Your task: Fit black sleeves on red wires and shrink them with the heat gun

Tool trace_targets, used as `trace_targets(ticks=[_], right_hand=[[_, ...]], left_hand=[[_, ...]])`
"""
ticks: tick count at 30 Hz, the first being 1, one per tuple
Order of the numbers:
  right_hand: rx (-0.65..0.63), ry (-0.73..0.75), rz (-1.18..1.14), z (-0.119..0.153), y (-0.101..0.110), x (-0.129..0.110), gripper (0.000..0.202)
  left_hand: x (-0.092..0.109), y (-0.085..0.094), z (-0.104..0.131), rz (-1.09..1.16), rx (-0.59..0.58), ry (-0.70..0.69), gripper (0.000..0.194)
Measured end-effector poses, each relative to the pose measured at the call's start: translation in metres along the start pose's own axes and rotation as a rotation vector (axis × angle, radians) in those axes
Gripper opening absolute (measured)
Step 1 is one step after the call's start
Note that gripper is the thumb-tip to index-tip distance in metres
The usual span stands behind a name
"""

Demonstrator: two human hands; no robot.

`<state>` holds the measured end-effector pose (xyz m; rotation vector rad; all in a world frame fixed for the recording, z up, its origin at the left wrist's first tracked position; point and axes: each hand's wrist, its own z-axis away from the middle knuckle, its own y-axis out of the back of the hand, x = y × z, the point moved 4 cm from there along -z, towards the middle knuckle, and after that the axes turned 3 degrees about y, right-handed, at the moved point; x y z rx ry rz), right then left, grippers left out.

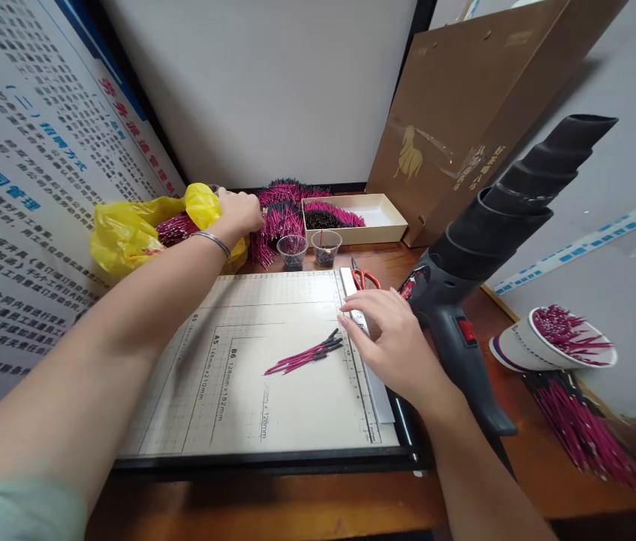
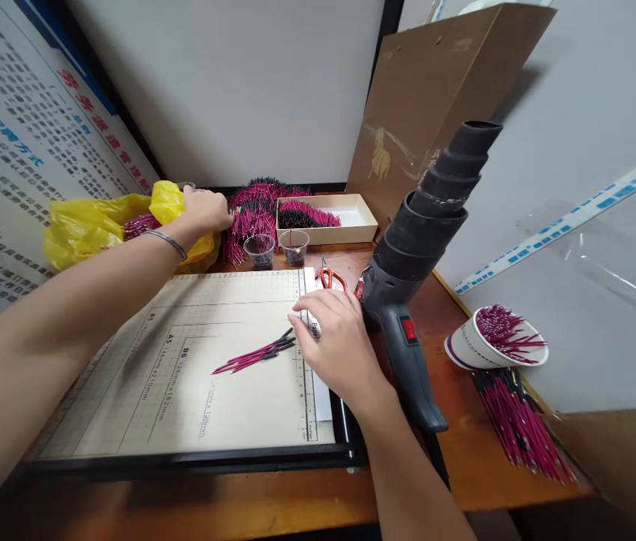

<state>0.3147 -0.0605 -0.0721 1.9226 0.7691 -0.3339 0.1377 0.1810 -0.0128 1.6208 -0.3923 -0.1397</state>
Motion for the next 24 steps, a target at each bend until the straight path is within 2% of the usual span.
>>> trace_targets(ticks=[3, 5, 6, 8, 10, 13, 16, 20, 22, 24], right_hand=[[-0.088, 0.013, 0.013, 0.001, 0.002, 0.002, 0.014], [-0.153, 0.027, 0.014, 0.002, 0.001, 0.003, 0.016], [-0.183, 0.033, 0.012, 0.003, 0.000, 0.004, 0.018], [-0.233, 0.042, 0.006, 0.004, -0.003, 0.004, 0.023], [-0.272, 0.048, -0.001, 0.004, -0.006, 0.003, 0.024], [-0.317, 0.048, -0.009, 0.004, -0.007, -0.001, 0.019], [-0.340, 0.031, -0.008, 0.003, -0.004, -0.004, 0.015], [-0.344, 0.010, -0.006, 0.003, 0.001, -0.004, 0.013], [-0.329, 0.000, -0.003, 0.002, 0.003, -0.002, 0.013], [-0.311, -0.007, 0.000, 0.002, 0.003, 0.000, 0.013]], left_hand=[[0.011, 0.015, 0.029, -0.075, 0.090, 0.034, 0.056], [0.025, 0.023, 0.062, -0.076, 0.117, -0.042, 0.056], [0.031, 0.024, 0.081, -0.068, 0.092, -0.064, 0.051], [0.041, 0.016, 0.121, -0.035, -0.014, -0.139, 0.037], [0.050, 0.000, 0.162, 0.073, -0.136, -0.327, 0.030], [0.051, -0.025, 0.205, 0.187, -0.210, -0.484, 0.026], [0.045, -0.040, 0.216, 0.230, -0.154, -0.493, 0.021], [0.045, -0.043, 0.215, 0.215, -0.075, -0.500, 0.022], [0.048, -0.042, 0.221, 0.185, -0.026, -0.564, 0.029], [0.052, -0.043, 0.232, 0.127, 0.014, -0.650, 0.046]])
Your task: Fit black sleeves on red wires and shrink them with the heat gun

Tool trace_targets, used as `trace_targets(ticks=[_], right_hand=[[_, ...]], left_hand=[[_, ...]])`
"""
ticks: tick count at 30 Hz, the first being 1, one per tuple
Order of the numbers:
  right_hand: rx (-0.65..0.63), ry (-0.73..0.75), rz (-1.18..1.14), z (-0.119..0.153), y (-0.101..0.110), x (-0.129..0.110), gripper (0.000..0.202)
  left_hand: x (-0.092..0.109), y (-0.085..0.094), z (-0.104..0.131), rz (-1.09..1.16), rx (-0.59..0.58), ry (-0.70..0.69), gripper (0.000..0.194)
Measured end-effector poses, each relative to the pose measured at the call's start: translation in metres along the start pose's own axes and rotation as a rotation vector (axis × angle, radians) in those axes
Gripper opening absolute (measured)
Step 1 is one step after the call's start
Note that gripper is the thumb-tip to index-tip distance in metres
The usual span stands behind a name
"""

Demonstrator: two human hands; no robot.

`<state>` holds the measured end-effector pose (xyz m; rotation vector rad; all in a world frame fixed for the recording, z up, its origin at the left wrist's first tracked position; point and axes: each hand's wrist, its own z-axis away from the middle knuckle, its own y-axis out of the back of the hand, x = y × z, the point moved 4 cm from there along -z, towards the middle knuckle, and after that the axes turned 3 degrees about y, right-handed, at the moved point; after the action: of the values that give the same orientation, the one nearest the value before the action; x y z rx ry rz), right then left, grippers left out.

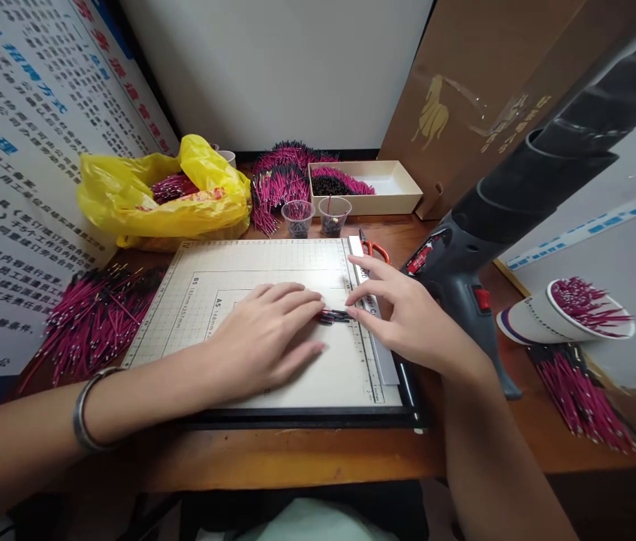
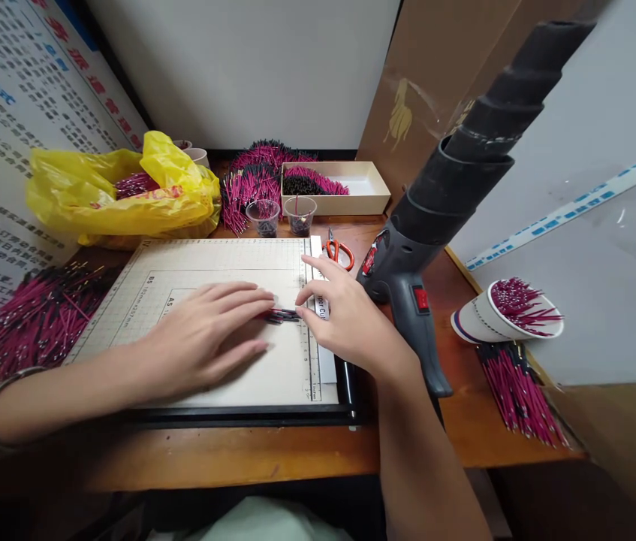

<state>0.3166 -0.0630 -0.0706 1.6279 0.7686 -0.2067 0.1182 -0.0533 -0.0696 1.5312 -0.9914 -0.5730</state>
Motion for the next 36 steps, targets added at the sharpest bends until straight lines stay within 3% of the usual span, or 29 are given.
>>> trace_targets(ticks=[3, 6, 13, 18, 21, 24, 27, 31, 32, 34, 36], right_hand=[[0.019, 0.003, 0.001, 0.000, 0.000, 0.001, 0.013], [0.041, 0.015, 0.003, 0.000, 0.000, 0.000, 0.015], [0.056, 0.120, 0.046, 0.001, -0.003, -0.002, 0.018], [0.151, 0.139, 0.076, -0.004, -0.002, -0.001, 0.019], [0.226, 0.159, 0.066, -0.003, 0.008, -0.013, 0.014], [0.239, 0.245, -0.079, 0.007, 0.011, -0.044, 0.009], [-0.091, 0.588, -0.315, 0.033, -0.030, -0.104, 0.015], [-0.351, 0.835, -0.328, 0.078, -0.136, -0.176, 0.027], [-0.507, 0.935, -0.238, 0.090, -0.168, -0.187, 0.025], [-0.603, 0.994, -0.014, 0.102, -0.218, -0.196, 0.018], [-0.670, 1.044, 0.049, 0.105, -0.249, -0.194, 0.013]], left_hand=[[0.012, -0.006, 0.010, -0.115, -0.011, -0.066, 0.070], [0.019, -0.012, 0.015, -0.172, -0.030, -0.051, 0.080], [0.021, -0.016, 0.019, -0.129, -0.092, -0.021, 0.080], [0.013, -0.018, 0.021, -0.066, -0.157, -0.008, 0.080], [0.008, -0.019, 0.019, -0.041, -0.160, -0.004, 0.081], [0.006, -0.021, 0.018, -0.007, -0.154, -0.001, 0.082], [0.006, -0.023, 0.019, 0.007, -0.150, -0.006, 0.081], [0.006, -0.022, 0.020, 0.001, -0.133, 0.005, 0.080], [0.006, -0.022, 0.020, 0.002, -0.133, 0.004, 0.080], [0.006, -0.022, 0.019, 0.004, -0.137, 0.005, 0.079], [0.006, -0.022, 0.019, 0.003, -0.139, 0.009, 0.078]])
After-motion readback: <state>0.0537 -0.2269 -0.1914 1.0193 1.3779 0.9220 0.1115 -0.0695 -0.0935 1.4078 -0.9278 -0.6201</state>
